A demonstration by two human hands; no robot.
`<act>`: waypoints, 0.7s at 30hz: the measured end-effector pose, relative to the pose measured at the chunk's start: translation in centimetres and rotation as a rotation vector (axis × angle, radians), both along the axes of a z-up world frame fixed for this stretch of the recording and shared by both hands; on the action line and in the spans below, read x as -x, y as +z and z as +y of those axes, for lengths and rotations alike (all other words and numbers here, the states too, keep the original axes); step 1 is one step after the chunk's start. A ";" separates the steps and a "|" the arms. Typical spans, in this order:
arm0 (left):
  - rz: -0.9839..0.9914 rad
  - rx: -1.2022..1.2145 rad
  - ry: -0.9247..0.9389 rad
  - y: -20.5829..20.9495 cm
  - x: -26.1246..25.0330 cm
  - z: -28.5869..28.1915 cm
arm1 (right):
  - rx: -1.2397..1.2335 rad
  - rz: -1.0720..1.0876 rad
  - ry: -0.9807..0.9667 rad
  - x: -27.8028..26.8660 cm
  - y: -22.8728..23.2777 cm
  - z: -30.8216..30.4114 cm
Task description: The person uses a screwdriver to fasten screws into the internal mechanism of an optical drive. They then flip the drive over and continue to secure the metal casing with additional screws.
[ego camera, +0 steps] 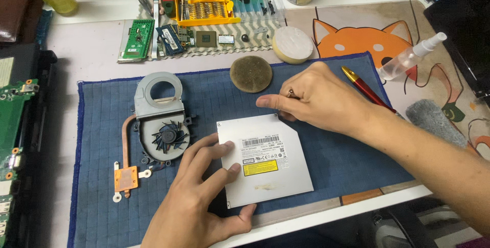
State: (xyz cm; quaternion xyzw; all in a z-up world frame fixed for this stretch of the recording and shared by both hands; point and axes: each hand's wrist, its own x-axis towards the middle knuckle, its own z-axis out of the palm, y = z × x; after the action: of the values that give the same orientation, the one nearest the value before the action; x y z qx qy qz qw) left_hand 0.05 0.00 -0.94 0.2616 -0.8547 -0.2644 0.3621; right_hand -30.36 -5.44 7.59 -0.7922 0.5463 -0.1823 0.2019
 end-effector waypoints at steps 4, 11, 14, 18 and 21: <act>-0.014 -0.006 -0.003 0.2 0.0 0.0 | 0.043 0.059 0.029 0.9 -1.5 -0.3; -0.029 0.003 0.078 2.8 0.7 -0.7 | 0.134 0.147 -0.014 1.7 -3.5 -0.6; 0.050 0.004 0.182 3.3 3.7 -1.7 | 0.139 0.178 -0.064 1.5 -3.5 -0.5; 0.102 -0.267 0.209 2.3 8.9 -4.6 | 0.017 0.262 -0.140 1.8 -4.1 -0.8; 0.173 -0.455 0.242 3.2 10.7 -6.4 | 0.008 0.255 -0.140 1.3 -4.0 -1.0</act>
State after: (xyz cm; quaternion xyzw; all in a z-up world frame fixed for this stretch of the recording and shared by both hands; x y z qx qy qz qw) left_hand -10.66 -6.37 2.22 0.4129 -0.7018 -0.4258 0.3946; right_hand -31.65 -6.48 3.59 -0.7697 0.6207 -0.0958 0.1146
